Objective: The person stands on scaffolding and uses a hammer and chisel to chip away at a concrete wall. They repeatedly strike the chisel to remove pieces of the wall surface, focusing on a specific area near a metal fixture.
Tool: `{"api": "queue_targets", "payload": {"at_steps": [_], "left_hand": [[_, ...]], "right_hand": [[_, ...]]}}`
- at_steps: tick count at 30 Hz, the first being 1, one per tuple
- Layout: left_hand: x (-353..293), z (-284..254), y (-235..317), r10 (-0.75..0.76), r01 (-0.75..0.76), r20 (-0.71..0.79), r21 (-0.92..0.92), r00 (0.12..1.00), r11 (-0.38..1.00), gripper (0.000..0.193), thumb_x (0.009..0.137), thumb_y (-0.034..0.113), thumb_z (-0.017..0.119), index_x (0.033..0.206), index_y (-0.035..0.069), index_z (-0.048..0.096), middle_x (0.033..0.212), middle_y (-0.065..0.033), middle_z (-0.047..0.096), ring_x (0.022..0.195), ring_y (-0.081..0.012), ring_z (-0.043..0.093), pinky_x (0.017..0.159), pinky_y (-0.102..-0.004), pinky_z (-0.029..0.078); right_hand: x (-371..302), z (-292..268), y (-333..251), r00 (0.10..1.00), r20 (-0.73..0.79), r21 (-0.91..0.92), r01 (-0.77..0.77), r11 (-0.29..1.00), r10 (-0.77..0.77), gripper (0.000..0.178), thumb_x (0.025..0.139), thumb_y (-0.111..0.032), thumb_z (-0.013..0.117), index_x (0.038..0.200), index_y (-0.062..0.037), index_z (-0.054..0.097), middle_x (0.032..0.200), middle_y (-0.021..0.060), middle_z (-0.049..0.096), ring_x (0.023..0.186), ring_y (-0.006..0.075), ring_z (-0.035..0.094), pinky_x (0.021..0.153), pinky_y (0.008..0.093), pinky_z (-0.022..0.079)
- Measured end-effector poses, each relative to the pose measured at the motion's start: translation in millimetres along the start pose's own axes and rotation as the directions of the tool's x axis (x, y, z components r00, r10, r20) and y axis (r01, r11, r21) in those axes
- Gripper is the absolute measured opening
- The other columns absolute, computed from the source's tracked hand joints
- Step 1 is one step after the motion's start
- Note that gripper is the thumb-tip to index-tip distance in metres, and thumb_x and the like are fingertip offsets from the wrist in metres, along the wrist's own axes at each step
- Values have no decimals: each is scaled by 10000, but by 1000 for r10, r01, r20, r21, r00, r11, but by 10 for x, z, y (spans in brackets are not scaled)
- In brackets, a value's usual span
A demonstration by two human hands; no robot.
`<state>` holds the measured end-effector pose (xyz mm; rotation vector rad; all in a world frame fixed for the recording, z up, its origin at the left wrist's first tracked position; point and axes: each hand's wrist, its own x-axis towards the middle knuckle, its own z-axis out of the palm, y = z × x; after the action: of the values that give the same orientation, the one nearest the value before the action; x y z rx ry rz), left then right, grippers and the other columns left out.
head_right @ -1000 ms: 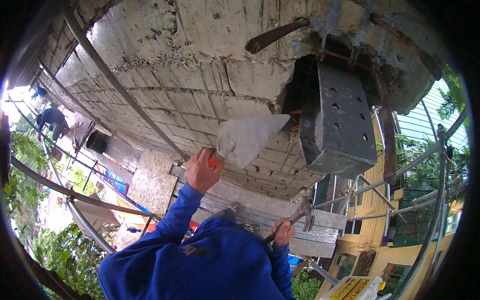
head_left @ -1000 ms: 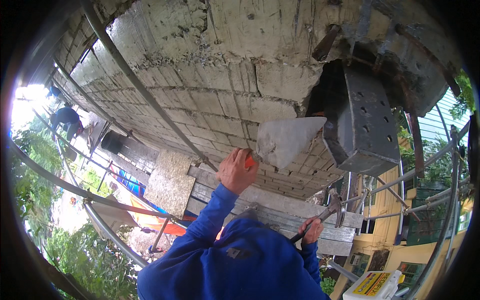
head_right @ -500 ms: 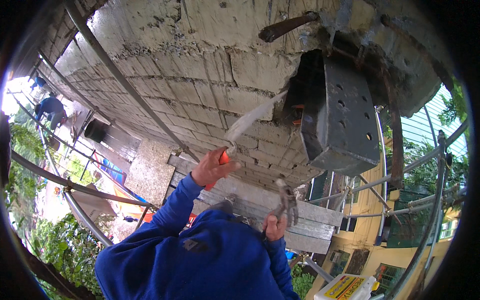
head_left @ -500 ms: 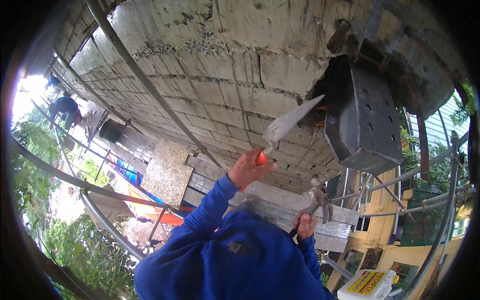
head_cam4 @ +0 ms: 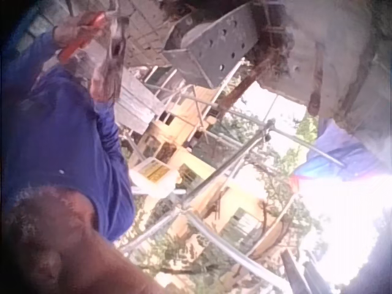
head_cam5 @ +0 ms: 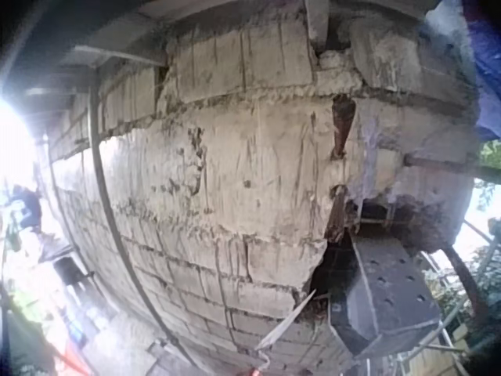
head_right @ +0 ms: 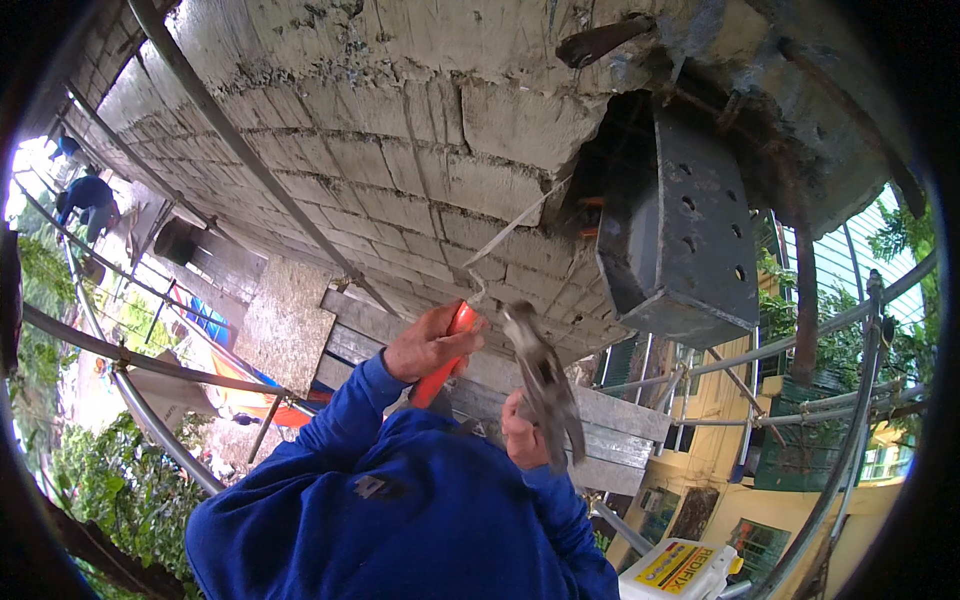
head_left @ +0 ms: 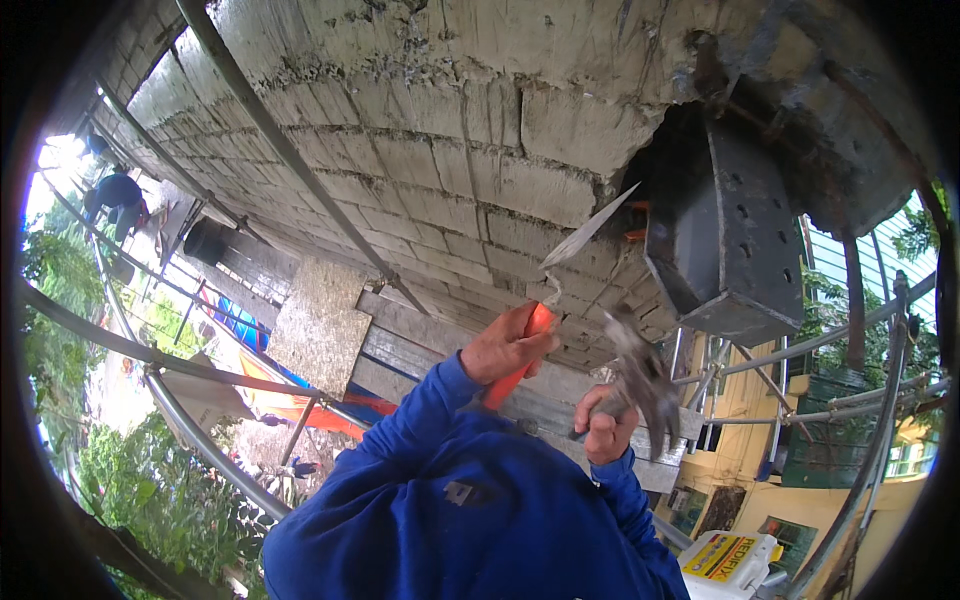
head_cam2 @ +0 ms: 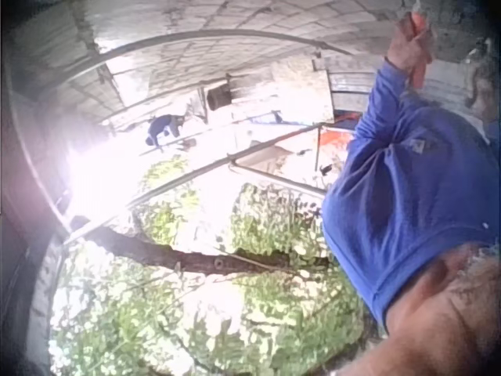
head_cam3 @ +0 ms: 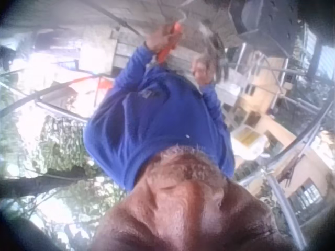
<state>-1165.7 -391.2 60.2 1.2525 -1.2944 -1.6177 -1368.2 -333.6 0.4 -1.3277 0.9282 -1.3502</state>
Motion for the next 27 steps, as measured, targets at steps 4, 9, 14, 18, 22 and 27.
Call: {"api": "queue_targets", "payload": {"at_steps": [4,9,14,18,22,27], "left_hand": [[-13,43,-27,48,-49,-28,-35,998,998,279,884,227,598,1012,2,493,659,-27,533,547,-110,533,491,-285,437],[-18,-27,-70,18,-19,-44,-20,999,1000,290,899,201,584,1103,15,497,716,-22,541,573,-109,550,510,-275,455],[7,87,74,54,-54,-7,-85,999,995,300,894,208,595,1088,3,494,680,-22,534,554,-107,535,493,-278,441],[33,85,3,23,-23,-17,-32,1000,999,305,896,220,597,1076,0,488,667,-27,531,541,-105,526,485,-278,434],[31,132,-60,40,-40,-4,-99,999,994,269,896,200,584,1073,15,501,699,-22,542,564,-104,538,503,-269,444],[52,108,90,-17,20,25,-134,1000,991,271,890,223,596,1040,18,501,713,-26,540,550,-106,527,490,-271,434]], "right_hand": [[8,-167,235,996,77,-187,46,981,-32,591,893,-617,545,796,-35,509,555,3,496,453,86,455,422,255,341],[-35,-44,16,985,20,-109,-168,980,171,658,893,-668,485,673,-48,512,541,-4,488,455,87,456,436,248,339],[-7,-19,-15,1000,13,-138,-4,990,6,456,935,-451,500,747,-36,521,558,4,484,463,89,447,439,243,341],[37,-143,298,982,57,-267,-160,950,182,304,926,-330,541,882,-30,513,594,2,477,467,86,430,434,241,346],[-36,-8,54,990,60,116,117,986,-125,421,900,-454,610,879,-43,521,591,-3,467,461,77,423,427,244,349],[72,-169,372,973,56,-204,-209,956,225,466,880,-488,646,904,-34,542,612,-30,472,483,64,453,419,222,340]]}}
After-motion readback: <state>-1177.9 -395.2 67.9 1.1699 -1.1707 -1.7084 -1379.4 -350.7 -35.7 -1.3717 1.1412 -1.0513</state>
